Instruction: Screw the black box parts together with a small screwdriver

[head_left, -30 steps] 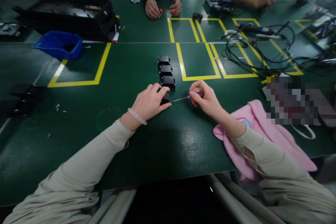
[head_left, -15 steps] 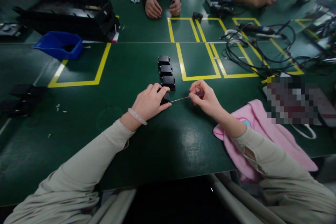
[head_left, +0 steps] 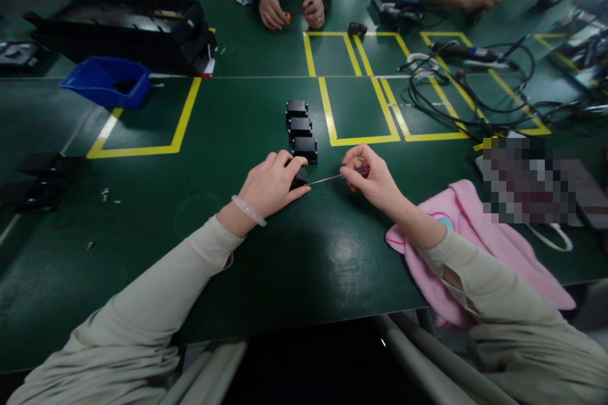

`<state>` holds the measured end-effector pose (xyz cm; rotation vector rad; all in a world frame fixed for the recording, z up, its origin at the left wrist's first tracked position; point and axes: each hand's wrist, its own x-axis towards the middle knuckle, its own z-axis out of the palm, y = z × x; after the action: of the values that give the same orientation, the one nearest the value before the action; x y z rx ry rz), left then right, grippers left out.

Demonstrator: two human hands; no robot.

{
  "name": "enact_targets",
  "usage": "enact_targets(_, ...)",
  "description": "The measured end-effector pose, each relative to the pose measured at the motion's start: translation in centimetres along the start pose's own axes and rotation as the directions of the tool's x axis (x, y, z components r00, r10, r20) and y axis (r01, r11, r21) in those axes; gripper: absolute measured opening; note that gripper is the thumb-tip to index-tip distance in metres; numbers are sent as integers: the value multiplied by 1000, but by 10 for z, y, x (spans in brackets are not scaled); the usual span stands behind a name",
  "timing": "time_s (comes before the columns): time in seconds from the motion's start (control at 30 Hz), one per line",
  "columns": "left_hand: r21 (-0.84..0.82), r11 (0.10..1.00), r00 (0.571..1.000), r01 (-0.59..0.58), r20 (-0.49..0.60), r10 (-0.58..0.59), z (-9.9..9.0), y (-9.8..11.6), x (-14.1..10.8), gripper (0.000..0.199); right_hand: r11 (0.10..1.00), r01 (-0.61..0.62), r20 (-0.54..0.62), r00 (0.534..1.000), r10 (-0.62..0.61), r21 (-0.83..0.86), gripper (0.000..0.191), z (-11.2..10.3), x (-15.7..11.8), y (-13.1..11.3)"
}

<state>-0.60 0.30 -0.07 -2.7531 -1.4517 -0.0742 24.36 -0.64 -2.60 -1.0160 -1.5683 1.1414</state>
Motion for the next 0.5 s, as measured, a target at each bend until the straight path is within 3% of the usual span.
enact_targets(0.5, -6, 1000, 1000, 7, 9, -7, -2, 1, 1, 51, 1000, 7, -29, 1000, -8, -13, 33, 0, -1, -1)
